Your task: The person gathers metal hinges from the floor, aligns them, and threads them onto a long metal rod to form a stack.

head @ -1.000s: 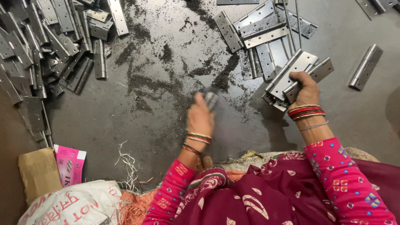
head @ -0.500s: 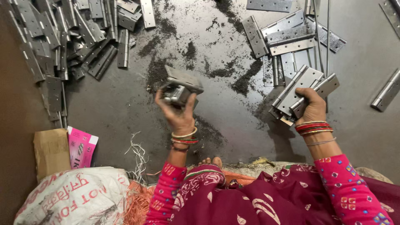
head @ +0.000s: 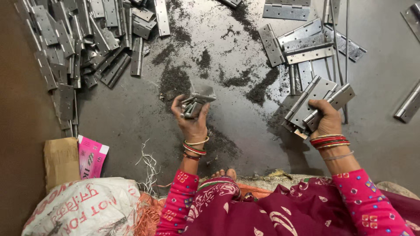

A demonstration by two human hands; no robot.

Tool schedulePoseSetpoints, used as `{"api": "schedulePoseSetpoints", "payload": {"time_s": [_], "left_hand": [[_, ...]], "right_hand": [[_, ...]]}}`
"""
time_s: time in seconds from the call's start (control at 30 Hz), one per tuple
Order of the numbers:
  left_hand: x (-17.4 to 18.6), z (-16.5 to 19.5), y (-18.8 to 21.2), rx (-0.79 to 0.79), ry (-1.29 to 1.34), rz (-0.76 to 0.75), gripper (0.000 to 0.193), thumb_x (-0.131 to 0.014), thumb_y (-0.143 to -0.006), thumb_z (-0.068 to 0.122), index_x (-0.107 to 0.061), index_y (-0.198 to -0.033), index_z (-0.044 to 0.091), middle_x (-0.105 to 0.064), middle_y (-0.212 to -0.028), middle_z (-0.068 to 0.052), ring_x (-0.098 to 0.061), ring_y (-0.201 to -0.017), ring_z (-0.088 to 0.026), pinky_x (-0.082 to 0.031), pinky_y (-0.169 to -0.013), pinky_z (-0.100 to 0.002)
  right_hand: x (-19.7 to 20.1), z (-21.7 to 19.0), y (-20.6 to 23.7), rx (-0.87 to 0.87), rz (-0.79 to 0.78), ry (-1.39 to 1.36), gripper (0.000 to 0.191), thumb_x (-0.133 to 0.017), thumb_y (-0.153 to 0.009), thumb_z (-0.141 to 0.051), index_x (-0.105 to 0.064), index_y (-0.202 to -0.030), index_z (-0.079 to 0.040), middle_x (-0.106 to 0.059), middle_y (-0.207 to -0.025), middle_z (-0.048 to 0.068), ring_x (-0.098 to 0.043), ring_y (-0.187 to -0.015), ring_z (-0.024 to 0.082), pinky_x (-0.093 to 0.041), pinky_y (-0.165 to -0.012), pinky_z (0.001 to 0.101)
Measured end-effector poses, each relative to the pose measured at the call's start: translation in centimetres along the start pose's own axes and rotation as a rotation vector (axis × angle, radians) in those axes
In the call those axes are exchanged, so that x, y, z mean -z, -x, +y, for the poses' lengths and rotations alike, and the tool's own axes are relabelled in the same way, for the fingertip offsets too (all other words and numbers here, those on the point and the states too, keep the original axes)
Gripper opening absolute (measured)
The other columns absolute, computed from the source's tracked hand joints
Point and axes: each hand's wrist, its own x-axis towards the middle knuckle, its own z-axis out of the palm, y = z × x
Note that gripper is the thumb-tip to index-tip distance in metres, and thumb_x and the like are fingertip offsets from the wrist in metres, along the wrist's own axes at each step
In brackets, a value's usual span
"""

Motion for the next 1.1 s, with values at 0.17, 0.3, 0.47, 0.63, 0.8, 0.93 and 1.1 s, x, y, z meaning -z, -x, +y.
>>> {"api": "schedulePoseSetpoints", "payload": {"time_s": [0.17,0.3,0.47,0.63,0.8,0.93,1.1], "left_hand": [[0.1,-0.3,-0.4,-0.139,-0.009,0.082,0.069,-0.088,-0.088,0.024,-0.045,-0.139,0.006,-0.066,-0.125,-0.019,-0.069,-0.109,-0.029,-0.061,-0.093,-0.038],[0.2,-0.3,-0.9,0.080,-0.048,-0.081,0.074,-0.085,-0.083,0.033,-0.042,-0.138,0.009,-0.070,-0.116,-0.010,-0.075,-0.099,-0.026,-0.062,-0.079,-0.035],[0.4,0.1,-0.7,-0.159,-0.229,-0.114,0.066,-0.087,-0.083,0.028,-0.047,-0.131,0.007,-0.075,-0.103,-0.014,-0.077,-0.096,-0.026,-0.061,-0.078,-0.037],[1.0,1.7,-0.2,-0.186,-0.288,-0.249,0.053,-0.083,-0.091,0.024,-0.049,-0.127,0.007,-0.077,-0.104,-0.010,-0.078,-0.092,-0.022,-0.062,-0.075,-0.035],[2.7,4.5,-0.8,-0.178,-0.292,-0.303,0.045,-0.083,-0.089,0.020,-0.056,-0.122,0.006,-0.077,-0.098,-0.011,-0.078,-0.089,-0.022,-0.061,-0.072,-0.034],[2.2,5.6,-0.6,-0.193,-0.106,-0.373,0.040,-0.080,-0.092,0.020,-0.057,-0.122,0.008,-0.078,-0.103,-0.011,-0.079,-0.088,-0.019,-0.064,-0.073,-0.030],[0.0,4.8,1.8,0.170,0.224,-0.577,0.041,-0.080,-0.089,0.018,-0.062,-0.124,0.007,-0.075,-0.106,-0.008,-0.076,-0.086,-0.014,-0.064,-0.074,-0.029]], "right_hand": [[-0.7,0.5,0.8,0.018,-0.077,0.013,0.014,-0.075,-0.087,-0.006,-0.063,-0.094,-0.004,-0.066,-0.088,0.003,-0.068,-0.075,0.016,-0.061,-0.073,0.0333],[-1.6,0.3,1.8,-0.047,-0.048,0.057,0.013,-0.073,-0.085,-0.008,-0.066,-0.095,-0.004,-0.068,-0.086,0.003,-0.069,-0.072,0.017,-0.061,-0.071,0.0336],[-2.9,0.3,3.5,-0.046,-0.093,0.114,0.018,-0.072,-0.082,-0.006,-0.066,-0.099,-0.004,-0.068,-0.085,0.004,-0.069,-0.072,0.017,-0.062,-0.068,0.0353],[-3.3,0.7,4.3,-0.074,-0.098,0.133,0.017,-0.073,-0.084,-0.007,-0.065,-0.099,-0.003,-0.068,-0.085,0.004,-0.069,-0.070,0.017,-0.062,-0.065,0.0356],[-3.3,1.1,4.4,-0.051,-0.137,0.153,0.018,-0.073,-0.085,-0.007,-0.064,-0.100,-0.004,-0.068,-0.086,0.003,-0.068,-0.071,0.016,-0.062,-0.066,0.0344],[-3.5,1.5,4.9,-0.047,-0.157,0.163,0.020,-0.072,-0.084,-0.007,-0.065,-0.102,-0.004,-0.068,-0.086,0.003,-0.069,-0.071,0.016,-0.062,-0.065,0.0343],[-4.0,1.4,5.6,-0.057,-0.297,0.222,0.022,-0.074,-0.086,-0.008,-0.065,-0.106,-0.004,-0.069,-0.090,0.004,-0.069,-0.074,0.015,-0.061,-0.066,0.0342]]}}
